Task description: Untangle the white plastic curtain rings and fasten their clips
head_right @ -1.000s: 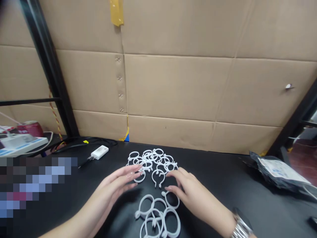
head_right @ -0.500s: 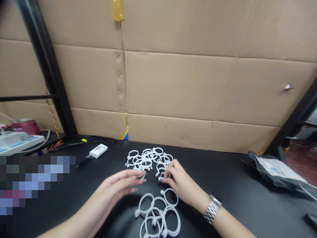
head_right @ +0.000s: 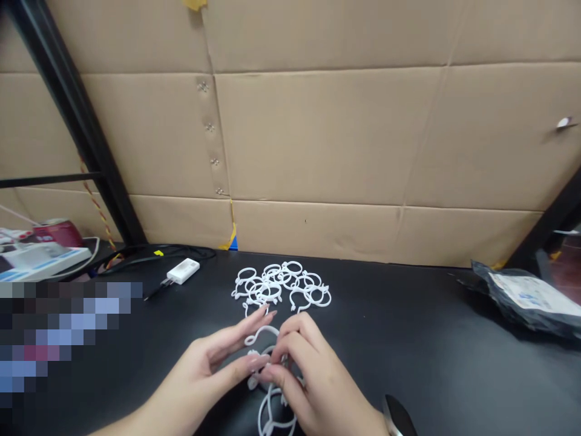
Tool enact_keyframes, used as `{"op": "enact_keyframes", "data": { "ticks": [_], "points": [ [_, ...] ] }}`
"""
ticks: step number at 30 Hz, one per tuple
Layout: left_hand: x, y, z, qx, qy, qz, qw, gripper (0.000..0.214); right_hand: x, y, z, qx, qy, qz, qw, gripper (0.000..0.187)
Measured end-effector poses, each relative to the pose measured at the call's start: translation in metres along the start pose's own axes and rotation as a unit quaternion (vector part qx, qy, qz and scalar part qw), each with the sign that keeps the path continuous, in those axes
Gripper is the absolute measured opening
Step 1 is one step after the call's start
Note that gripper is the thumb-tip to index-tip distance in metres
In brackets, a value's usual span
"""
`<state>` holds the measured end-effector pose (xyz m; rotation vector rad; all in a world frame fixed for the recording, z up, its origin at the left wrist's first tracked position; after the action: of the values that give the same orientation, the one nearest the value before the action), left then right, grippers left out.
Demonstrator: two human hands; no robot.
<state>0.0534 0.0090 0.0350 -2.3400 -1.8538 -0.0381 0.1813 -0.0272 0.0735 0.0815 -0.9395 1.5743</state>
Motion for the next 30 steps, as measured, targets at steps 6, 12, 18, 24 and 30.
{"op": "enact_keyframes", "data": {
  "ticks": [6, 12, 18, 24, 30],
  "points": [
    [0.0, 0.004, -0.007, -0.005, -0.015, 0.018, 1.0, 0.029, -0.003, 0.006, 0.005, -0.017, -0.025, 0.019, 0.999, 0.012],
    [0.004, -0.001, -0.01, -0.022, -0.022, -0.023, 0.999, 0.022, -0.002, 0.002, -0.004, -0.101, 0.006, -0.043, 0.994, 0.025],
    [-0.006, -0.021, -0.04, 0.098, 0.178, -0.105, 0.973, 0.02, 0.0, 0.001, -0.023, -0.054, 0.165, -0.008, 0.985, 0.043],
    [-0.026, -0.017, -0.062, 0.182, 0.389, -0.092, 0.899, 0.027, -0.001, 0.008, -0.017, 0.043, 0.195, 0.062, 0.978, 0.08],
    [-0.034, 0.0, -0.066, 0.219, 0.463, -0.008, 0.859, 0.027, -0.002, 0.018, -0.011, 0.138, 0.191, 0.114, 0.965, 0.048]
  ]
}}
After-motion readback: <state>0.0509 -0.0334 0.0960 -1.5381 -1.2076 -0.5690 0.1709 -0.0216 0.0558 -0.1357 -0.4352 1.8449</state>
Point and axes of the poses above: each hand's wrist, its own x-axis towards the middle knuckle, its own y-axis out of the palm, z = x × y, the point moved 8 cm from there along x, towards the middle knuckle, and after that the axes turned 10 degrees about -z, right-handed, at the moved point
